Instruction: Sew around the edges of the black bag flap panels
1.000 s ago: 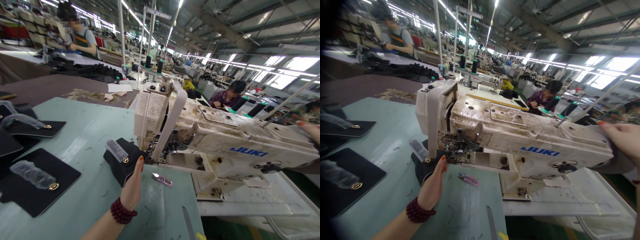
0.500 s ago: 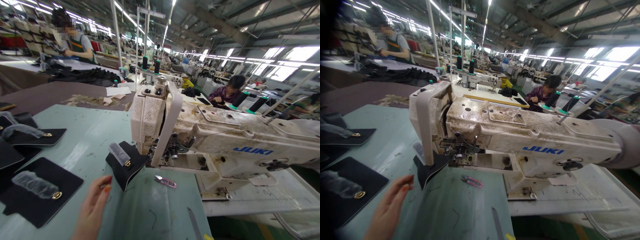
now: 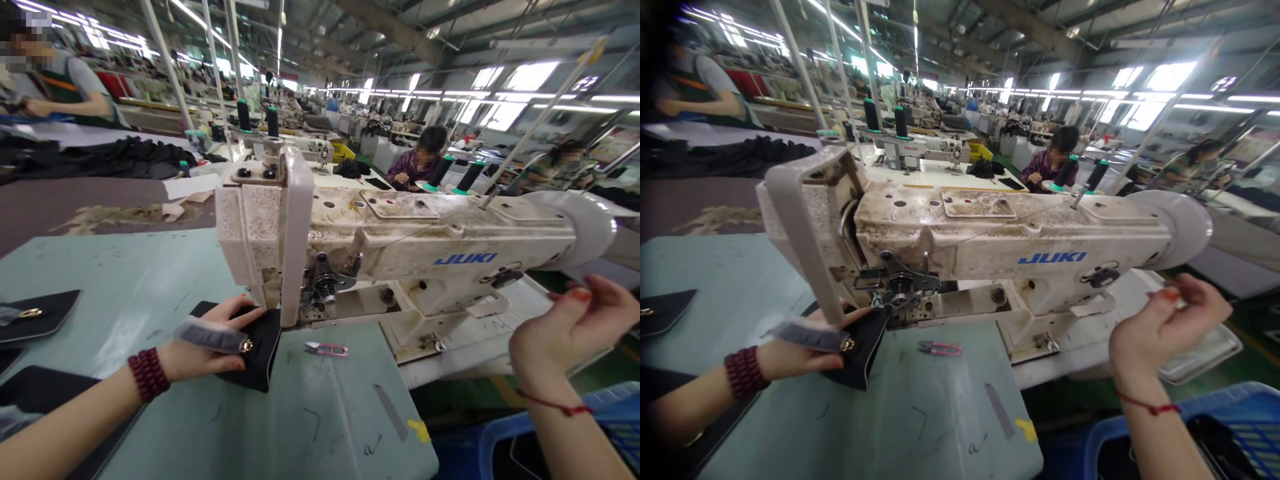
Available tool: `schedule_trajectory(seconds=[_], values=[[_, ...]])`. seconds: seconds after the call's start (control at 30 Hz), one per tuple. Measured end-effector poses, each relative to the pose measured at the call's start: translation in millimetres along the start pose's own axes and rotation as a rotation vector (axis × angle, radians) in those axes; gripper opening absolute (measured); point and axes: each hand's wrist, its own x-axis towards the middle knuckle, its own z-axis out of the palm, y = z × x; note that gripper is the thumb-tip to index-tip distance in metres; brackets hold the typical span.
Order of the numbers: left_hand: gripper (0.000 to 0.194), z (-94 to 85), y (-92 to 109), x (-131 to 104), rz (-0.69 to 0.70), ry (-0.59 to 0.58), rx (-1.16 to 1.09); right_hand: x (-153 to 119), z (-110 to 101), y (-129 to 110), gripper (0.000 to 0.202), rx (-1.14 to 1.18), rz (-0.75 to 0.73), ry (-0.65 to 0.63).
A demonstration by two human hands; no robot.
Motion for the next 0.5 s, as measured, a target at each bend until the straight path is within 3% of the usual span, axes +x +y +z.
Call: schedule_trajectory(seconds=[0.03,0.07,0.13,0.17,0.2,0.27,0.33,0.5], values=[[0.075,-4.7,6.7,-0.3,-0.005,-0.008,0.023,-21.0,-4.5,-31.7,0.039,0.145,0.015,-0.108],[0.071,-9.0,13.4,-0.9,-0.015,-0.015,0.049,-46.6,-8.1,-64.7,0.030,0.258,0.064,-0.319],[0.067,-15.5,25.8,-2.2,-0.040,-0.043,0.091,-106.5,-11.0,-126.8,0.025,0.527,0.192,-0.946],[0.066,-17.8,31.2,-2.8,-0.059,-0.049,0.102,-136.5,-9.2,-153.1,0.028,0.629,0.336,-1.219],[0.065,-19.4,36.0,-3.4,-0.082,-0.047,0.109,-163.5,-5.0,-175.2,0.036,0.691,0.520,-1.338],[0.063,-21.2,43.9,-4.2,-0.122,-0.030,0.116,-202.7,9.4,-206.5,0.051,0.762,0.846,-1.438],[0.062,-21.3,50.2,-4.8,-0.143,-0.012,0.130,-219.6,26.4,-223.6,0.057,0.773,1.024,-1.404],[0.060,-17.3,63.3,-5.3,-0.205,0.017,0.187,-210.6,45.6,-234.3,0.049,0.741,1.055,-1.398]])
